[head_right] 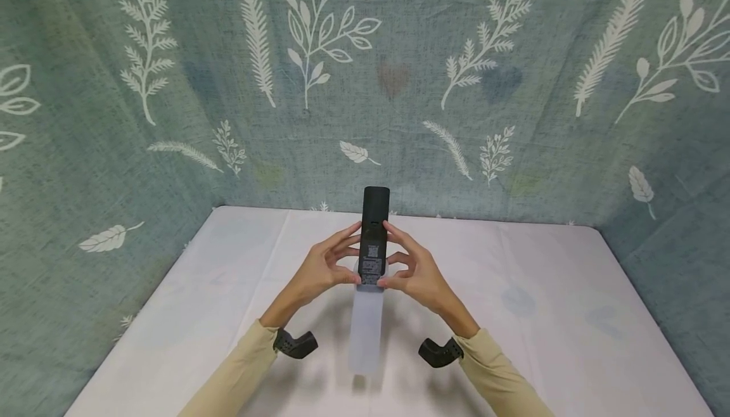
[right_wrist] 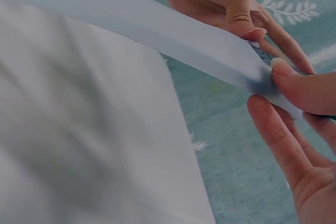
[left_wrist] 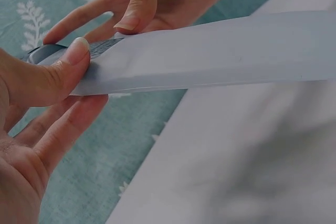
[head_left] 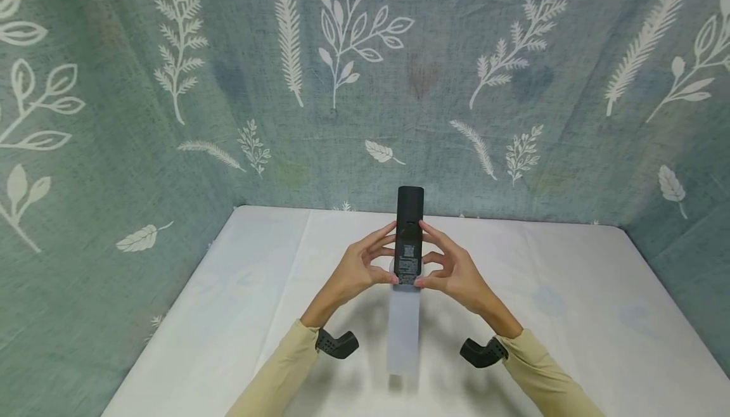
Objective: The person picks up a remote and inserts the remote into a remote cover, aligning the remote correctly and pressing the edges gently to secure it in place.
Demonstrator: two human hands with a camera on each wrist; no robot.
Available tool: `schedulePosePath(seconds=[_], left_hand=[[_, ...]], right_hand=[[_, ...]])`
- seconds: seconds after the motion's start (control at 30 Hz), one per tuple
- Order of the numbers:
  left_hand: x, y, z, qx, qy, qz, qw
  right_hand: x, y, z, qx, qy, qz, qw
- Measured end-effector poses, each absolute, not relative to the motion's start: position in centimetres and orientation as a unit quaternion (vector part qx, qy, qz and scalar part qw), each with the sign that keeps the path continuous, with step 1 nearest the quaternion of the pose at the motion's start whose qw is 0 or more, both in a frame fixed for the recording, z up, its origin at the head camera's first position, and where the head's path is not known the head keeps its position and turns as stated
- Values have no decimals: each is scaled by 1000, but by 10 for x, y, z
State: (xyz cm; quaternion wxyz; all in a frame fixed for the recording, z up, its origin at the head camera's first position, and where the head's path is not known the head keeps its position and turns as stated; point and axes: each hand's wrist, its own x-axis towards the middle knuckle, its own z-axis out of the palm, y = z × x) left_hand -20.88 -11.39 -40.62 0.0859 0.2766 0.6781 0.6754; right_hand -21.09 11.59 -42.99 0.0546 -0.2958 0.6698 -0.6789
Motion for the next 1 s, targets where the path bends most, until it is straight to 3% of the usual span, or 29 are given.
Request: schedulePosePath(seconds=[0.3,1.0], left_hand=[[-218,-114,-421,280,676,677,77],[-212,-112,-412,285,685,668,65]], right_hand=[[-207,117,-424,-299,665,-682,46],[-203,119,-417,-304,664,-682,42]])
